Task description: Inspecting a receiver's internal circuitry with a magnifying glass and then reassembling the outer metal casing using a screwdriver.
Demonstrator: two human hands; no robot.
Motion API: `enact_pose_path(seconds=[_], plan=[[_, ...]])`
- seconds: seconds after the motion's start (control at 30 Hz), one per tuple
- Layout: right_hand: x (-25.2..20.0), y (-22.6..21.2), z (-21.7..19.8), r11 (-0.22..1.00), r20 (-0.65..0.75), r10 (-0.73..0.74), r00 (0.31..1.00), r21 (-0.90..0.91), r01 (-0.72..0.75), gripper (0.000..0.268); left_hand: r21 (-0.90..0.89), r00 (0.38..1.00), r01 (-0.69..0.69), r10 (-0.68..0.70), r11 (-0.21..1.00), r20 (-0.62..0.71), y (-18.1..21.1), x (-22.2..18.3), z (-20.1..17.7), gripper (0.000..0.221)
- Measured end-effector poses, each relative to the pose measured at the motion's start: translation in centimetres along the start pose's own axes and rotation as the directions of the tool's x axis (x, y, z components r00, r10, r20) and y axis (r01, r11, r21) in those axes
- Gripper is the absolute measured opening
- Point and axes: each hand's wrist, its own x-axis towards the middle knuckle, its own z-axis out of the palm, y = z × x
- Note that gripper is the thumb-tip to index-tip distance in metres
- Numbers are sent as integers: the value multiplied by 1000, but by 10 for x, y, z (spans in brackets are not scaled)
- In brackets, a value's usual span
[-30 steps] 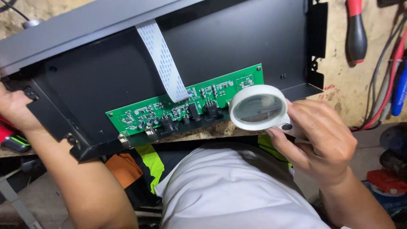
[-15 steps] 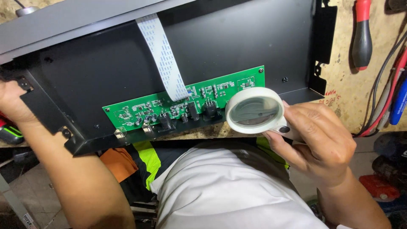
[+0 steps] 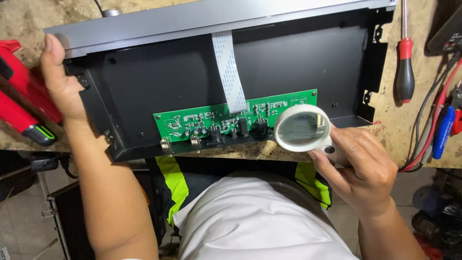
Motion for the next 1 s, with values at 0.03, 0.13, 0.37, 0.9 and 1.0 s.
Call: enact_pose_path(seconds=[0.03,0.13,0.37,0.9,1.0], plan=[[1,-1,0,1000,-1,-6,1000,-1,6,42,-3,1000,-6,6,1000,2,0,0,1,51],[1,-4,1,1000,-8,-2,1000,2,2,43,-31,1000,-18,19,999,13,0,-3,8,46],[4,-14,9,998,19,-45,999,-46,46,42,-17,997,-79,79,997,-15,-2,6,-13,34],[42,-66,64,962,65,-261,963,104,253,41,169,988,-72,94,983,-125,-3,24,-48,65],[44,-73,67,962,74,-251,965,130,240,40,-22,991,17,-20,1000,-135,4,3,-13,60]])
